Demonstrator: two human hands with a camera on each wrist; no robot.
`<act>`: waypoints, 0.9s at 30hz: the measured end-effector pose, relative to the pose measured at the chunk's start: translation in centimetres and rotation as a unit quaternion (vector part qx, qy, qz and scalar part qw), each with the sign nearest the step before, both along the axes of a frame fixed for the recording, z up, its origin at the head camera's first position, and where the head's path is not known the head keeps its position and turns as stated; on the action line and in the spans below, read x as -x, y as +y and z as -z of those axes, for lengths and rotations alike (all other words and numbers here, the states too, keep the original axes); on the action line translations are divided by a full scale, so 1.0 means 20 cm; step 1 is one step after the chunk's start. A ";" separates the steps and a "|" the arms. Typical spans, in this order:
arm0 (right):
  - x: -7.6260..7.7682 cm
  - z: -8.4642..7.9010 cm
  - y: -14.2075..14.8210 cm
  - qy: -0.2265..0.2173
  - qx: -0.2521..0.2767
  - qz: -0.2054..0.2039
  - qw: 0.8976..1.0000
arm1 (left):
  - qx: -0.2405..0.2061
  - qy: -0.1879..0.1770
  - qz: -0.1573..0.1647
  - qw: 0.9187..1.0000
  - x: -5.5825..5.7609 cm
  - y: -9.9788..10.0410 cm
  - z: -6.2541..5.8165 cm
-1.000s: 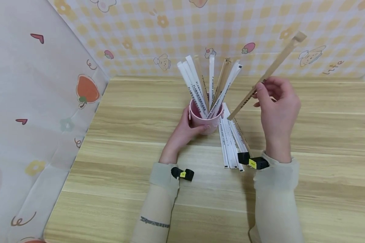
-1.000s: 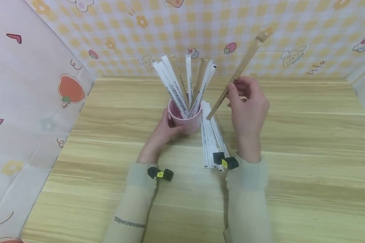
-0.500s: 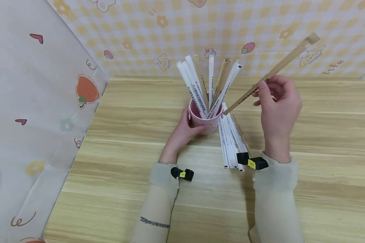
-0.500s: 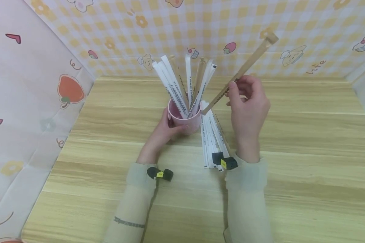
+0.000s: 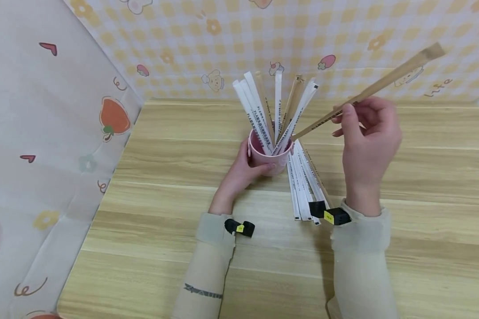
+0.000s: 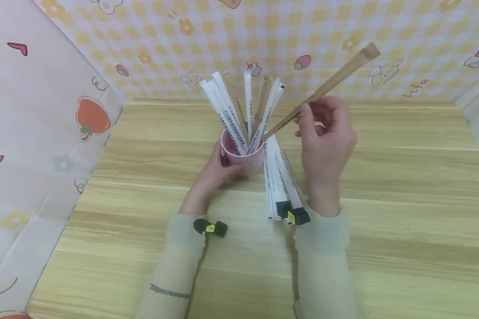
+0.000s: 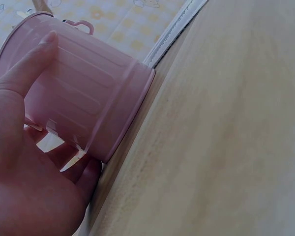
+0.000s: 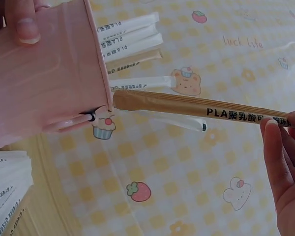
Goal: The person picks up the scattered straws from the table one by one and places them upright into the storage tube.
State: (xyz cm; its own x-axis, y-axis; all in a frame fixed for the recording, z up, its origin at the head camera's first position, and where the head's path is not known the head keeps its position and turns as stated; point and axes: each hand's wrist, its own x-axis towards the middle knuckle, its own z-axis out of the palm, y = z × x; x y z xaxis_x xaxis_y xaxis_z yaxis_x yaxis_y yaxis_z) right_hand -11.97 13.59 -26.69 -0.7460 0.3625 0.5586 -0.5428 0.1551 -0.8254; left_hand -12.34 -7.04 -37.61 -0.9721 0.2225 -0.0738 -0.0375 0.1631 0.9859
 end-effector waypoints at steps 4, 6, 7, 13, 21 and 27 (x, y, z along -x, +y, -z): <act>0.00 0.00 -0.01 -0.010 -0.013 -0.006 1.000 | 0.006 0.001 -0.001 1.000 0.00 0.00 0.00; 0.00 0.00 -0.02 -0.024 -0.018 -0.005 1.000 | 0.006 0.003 -0.001 1.000 0.00 0.00 0.00; 0.00 0.01 -0.02 -0.031 -0.026 -0.003 0.999 | 0.006 0.004 -0.002 1.000 0.00 0.00 0.00; 0.04 0.06 -0.02 -0.087 -0.068 0.000 0.994 | 0.003 0.009 -0.002 1.000 0.00 0.00 0.01; 0.10 0.17 -0.02 -0.137 -0.134 -0.010 0.981 | 0.009 -0.003 -0.004 1.000 0.00 0.00 -0.01; 0.12 0.22 -0.04 -0.180 -0.213 -0.019 0.960 | 0.003 -0.004 -0.004 1.000 0.00 0.00 0.00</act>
State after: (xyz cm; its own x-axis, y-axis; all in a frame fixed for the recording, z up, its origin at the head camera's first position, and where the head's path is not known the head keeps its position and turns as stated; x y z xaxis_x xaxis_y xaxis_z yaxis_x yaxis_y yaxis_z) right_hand -14.35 12.74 -31.10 -0.9265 0.1273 0.3542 -0.2461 0.5070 -0.8260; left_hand -12.36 -6.96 -37.52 -0.9735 0.2132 -0.0828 -0.0468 0.1688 0.9845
